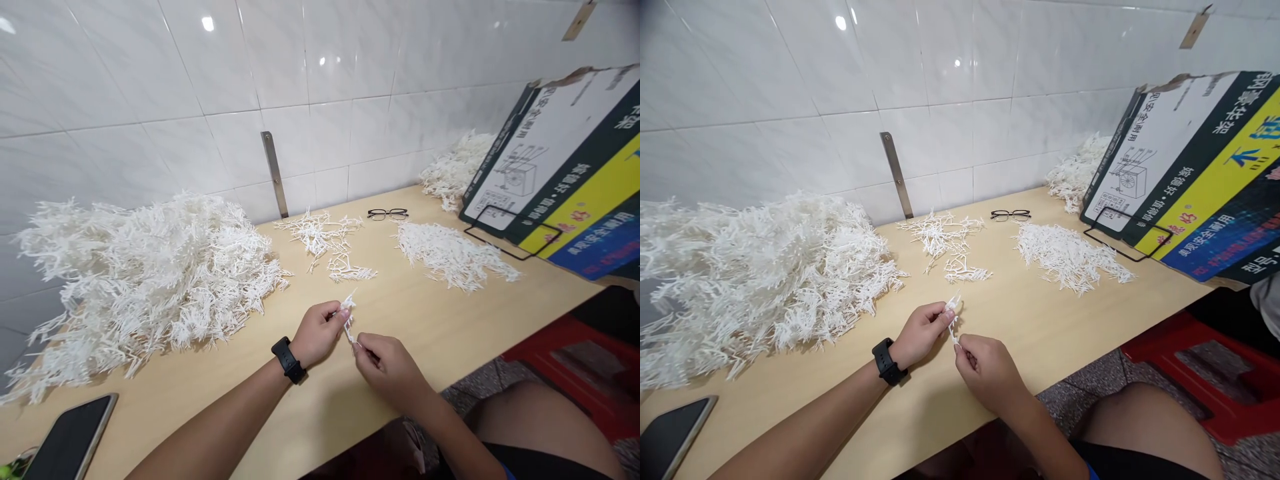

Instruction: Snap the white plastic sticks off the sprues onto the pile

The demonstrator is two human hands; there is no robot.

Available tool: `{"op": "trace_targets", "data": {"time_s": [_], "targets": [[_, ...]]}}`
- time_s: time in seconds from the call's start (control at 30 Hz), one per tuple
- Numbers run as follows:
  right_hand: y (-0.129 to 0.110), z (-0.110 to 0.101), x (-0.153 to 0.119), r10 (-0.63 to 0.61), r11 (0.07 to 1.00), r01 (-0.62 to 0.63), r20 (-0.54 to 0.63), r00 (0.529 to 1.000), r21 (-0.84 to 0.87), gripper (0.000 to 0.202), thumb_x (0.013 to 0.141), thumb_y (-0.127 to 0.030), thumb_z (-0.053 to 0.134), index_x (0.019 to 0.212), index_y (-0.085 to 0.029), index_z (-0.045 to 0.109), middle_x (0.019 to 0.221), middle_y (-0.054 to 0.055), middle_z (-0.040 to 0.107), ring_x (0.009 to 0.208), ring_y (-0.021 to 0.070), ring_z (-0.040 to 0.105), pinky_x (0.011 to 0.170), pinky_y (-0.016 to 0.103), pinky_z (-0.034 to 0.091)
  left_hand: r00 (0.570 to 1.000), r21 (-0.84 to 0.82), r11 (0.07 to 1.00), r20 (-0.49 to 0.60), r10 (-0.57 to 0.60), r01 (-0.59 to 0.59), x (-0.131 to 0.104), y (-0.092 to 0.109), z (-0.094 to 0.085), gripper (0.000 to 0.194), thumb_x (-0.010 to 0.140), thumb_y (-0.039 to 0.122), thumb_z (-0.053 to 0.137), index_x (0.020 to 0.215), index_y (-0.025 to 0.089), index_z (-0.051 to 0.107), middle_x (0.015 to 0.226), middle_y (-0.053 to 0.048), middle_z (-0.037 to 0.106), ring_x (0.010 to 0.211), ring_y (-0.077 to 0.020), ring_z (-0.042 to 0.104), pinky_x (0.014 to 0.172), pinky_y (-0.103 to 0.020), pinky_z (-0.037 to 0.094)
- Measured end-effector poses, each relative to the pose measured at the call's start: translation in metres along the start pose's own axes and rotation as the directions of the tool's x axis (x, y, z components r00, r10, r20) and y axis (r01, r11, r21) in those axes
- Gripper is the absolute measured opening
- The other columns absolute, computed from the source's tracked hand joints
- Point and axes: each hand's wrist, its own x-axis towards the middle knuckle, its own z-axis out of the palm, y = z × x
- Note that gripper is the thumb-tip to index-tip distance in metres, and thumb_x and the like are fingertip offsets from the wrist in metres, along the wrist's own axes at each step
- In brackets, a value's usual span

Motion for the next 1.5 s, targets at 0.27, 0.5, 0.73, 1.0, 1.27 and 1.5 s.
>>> {"op": "trace_targets", "data": {"time_s": [0.27, 0.5, 0.73, 1.0, 1.27, 1.5], "targets": [[-0.013, 0.001, -0.015, -0.175, 0.984, 0.166, -0.151, 0.973, -0.071, 0.032, 0.094, -0.019, 0.035, 0.063, -0.021, 0.027, 0.052, -0.004, 0.037, 0.046, 0.0098, 0.037, 0.05, 0.026, 0.023, 0.994, 0.048, 0.999, -0.104, 0.029, -0.024, 0.0, -0.001, 0.005, 0.037, 0.087, 0.043, 0.048, 0.063, 0.016, 0.049, 0.059, 0.002, 0.047, 0.06, -0.0113, 0.041, 0.059, -0.024, 0.032], [-0.037, -0.002, -0.048, -0.471, 0.882, 0.465, -0.205, 0.858, -0.077, 0.029, 0.094, -0.014, 0.037, 0.066, -0.02, 0.037, 0.056, -0.003, 0.046, 0.053, 0.0104, 0.046, 0.054, 0.023, 0.032, 0.954, 0.149, 0.989, -0.295, 0.059, -0.015, 0.008, 0.001, -0.015, 0.036, 0.088, 0.044, 0.045, 0.064, 0.017, 0.047, 0.059, 0.001, 0.05, 0.059, -0.0123, 0.046, 0.058, -0.024, 0.034], [0.072, -0.084, 0.014, 0.21, 0.897, -0.373, -0.513, 0.832, -0.238, 0.032, 0.095, -0.037, 0.04, 0.091, -0.017, 0.065, 0.081, 0.009, 0.068, 0.072, 0.021, 0.059, 0.06, 0.028, 0.04, 0.946, 0.223, 0.975, -0.314, 0.085, -0.014, 0.006, 0.011, -0.001, 0.032, 0.088, 0.046, 0.048, 0.085, 0.016, 0.06, 0.066, 0.001, 0.055, 0.061, -0.0125, 0.049, 0.057, -0.023, 0.036], [0.11, -0.072, 0.015, 0.016, 0.815, -0.267, -0.441, 0.897, -0.514, 0.031, 0.093, -0.025, 0.041, 0.111, -0.015, 0.065, 0.112, 0.013, 0.067, 0.1, 0.0285, 0.058, 0.08, 0.039, 0.044, 0.88, 0.576, 0.816, -0.408, 0.242, 0.043, 0.09, 0.051, -0.059, 0.063, 0.077, 0.045, 0.067, 0.127, 0.011, 0.049, 0.131, -0.02, 0.055, 0.123, -0.0322, 0.05, 0.1, -0.042, 0.041], [0.117, -0.078, 0.013, -0.064, 0.882, -0.139, -0.407, 0.911, -0.45, 0.028, 0.092, -0.027, 0.042, 0.089, -0.019, 0.069, 0.103, 0.009, 0.069, 0.092, 0.0243, 0.06, 0.08, 0.036, 0.045, 0.936, 0.828, 0.53, -0.018, 0.351, -0.182, 0.068, 0.0, 0.016, 0.022, 0.089, 0.026, 0.052, 0.106, 0.017, 0.063, 0.12, -0.011, 0.062, 0.113, -0.0248, 0.055, 0.099, -0.04, 0.044], [0.118, -0.076, 0.013, -0.095, 0.877, -0.099, -0.371, 0.924, -0.471, 0.03, 0.091, -0.03, 0.042, 0.091, -0.018, 0.068, 0.102, 0.01, 0.069, 0.091, 0.0257, 0.06, 0.082, 0.039, 0.045, 0.932, 0.759, 0.591, 0.058, 0.358, -0.274, 0.057, -0.005, 0.023, 0.024, 0.091, 0.017, 0.041, 0.099, 0.017, 0.064, 0.097, -0.009, 0.065, 0.093, -0.0194, 0.059, 0.087, -0.033, 0.047]]}}
